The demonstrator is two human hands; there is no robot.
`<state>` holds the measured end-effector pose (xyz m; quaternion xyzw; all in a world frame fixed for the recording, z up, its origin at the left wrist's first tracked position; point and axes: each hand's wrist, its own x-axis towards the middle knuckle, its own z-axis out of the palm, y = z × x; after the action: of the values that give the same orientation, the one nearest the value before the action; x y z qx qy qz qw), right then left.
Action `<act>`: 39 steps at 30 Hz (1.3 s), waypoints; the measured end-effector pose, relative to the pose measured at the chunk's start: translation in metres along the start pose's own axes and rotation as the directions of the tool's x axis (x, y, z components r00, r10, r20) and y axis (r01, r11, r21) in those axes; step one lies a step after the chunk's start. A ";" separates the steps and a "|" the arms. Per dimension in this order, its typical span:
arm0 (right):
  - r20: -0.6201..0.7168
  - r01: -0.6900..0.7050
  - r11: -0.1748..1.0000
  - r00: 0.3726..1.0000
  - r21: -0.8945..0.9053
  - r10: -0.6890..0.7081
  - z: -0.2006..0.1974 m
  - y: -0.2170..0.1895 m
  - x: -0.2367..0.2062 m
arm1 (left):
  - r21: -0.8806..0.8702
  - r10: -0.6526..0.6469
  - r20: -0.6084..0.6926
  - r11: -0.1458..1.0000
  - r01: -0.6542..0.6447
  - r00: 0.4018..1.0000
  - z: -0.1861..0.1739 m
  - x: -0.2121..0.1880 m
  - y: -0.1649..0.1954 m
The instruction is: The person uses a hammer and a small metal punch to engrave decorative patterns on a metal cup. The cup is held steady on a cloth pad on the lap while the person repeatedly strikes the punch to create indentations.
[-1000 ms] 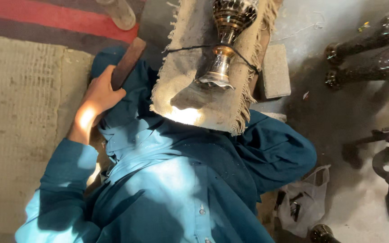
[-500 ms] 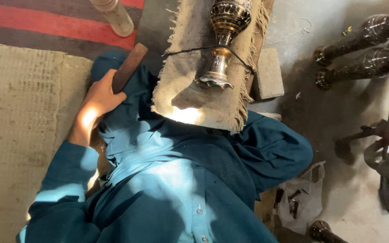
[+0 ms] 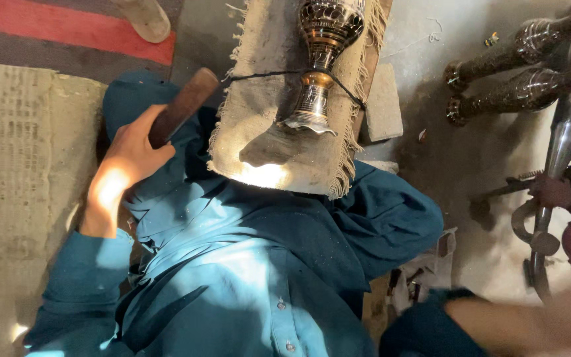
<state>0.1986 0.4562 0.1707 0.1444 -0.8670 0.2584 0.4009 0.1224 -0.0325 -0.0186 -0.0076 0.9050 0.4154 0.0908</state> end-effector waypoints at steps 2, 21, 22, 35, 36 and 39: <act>0.227 -0.155 0.986 0.964 0.058 0.138 0.035 0.016 0.000 | 0.016 0.085 0.028 0.996 -0.086 0.996 0.002 0.010 0.005; 0.540 -0.630 0.316 0.774 0.710 0.331 0.224 0.088 0.047 | 0.127 0.852 -0.097 0.524 -0.842 0.515 0.075 0.065 0.165; 0.541 -0.617 0.331 0.786 0.714 0.299 0.228 0.084 0.055 | 0.300 0.900 -0.113 0.435 -0.849 0.421 0.091 0.061 0.175; 0.620 -0.413 0.653 0.777 0.635 -0.112 0.265 0.051 0.119 | 0.060 0.895 -0.280 0.377 -0.924 0.347 0.111 0.077 0.141; 0.618 -0.369 0.662 0.765 0.652 -0.182 0.269 0.048 0.120 | 0.057 0.893 -0.266 0.390 -0.919 0.363 0.111 0.075 0.139; 0.692 -0.300 0.826 0.707 0.478 -0.144 0.284 0.043 0.129 | 0.048 0.878 -0.292 0.409 -0.911 0.379 0.097 0.075 0.128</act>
<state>-0.0795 0.3254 0.1008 0.3035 -0.8433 0.4424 -0.0320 0.0526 0.1291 0.0022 0.4204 0.7410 0.4466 -0.2734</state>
